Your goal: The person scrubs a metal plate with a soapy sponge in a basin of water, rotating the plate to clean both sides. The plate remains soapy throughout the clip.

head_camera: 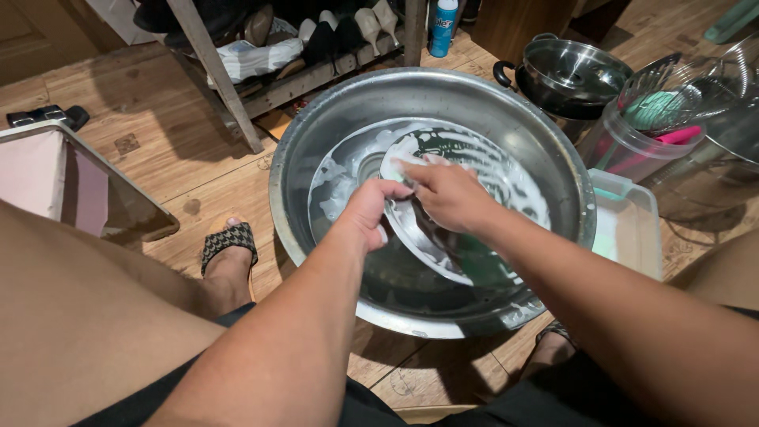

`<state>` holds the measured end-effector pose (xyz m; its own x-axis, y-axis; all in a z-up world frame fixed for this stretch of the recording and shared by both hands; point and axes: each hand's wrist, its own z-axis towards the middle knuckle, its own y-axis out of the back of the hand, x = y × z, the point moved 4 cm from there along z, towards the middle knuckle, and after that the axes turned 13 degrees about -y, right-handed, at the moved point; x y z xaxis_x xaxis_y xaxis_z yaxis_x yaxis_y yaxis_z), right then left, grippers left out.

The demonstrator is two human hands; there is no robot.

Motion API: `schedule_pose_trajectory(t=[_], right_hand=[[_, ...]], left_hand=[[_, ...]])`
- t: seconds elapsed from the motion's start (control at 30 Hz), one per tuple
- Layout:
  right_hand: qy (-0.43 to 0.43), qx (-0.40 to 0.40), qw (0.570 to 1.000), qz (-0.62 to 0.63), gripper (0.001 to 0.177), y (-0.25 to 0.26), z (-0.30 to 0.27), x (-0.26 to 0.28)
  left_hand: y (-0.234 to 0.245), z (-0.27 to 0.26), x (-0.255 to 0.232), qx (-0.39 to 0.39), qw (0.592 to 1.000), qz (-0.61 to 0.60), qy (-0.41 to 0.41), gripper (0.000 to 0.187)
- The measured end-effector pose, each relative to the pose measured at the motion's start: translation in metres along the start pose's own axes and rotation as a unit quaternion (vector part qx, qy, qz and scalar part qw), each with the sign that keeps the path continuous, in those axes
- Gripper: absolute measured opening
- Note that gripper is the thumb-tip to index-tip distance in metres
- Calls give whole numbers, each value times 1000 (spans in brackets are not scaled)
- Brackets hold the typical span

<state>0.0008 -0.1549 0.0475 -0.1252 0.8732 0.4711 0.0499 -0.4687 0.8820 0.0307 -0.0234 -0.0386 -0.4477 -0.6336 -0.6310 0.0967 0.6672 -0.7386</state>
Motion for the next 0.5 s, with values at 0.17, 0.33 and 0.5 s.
schedule_pose_trajectory(t=[0.17, 0.33, 0.5], right_hand=[[-99, -60, 992, -56, 56, 15, 1, -5], [-136, -41, 989, -45, 63, 14, 9, -8], [13, 78, 997, 24, 56, 1, 4, 3]], left_hand=[[5, 11, 6, -17, 998, 40, -45, 26], [-3, 6, 9, -32, 995, 63, -69, 32], [-4, -9, 0, -78, 991, 20, -107, 31]])
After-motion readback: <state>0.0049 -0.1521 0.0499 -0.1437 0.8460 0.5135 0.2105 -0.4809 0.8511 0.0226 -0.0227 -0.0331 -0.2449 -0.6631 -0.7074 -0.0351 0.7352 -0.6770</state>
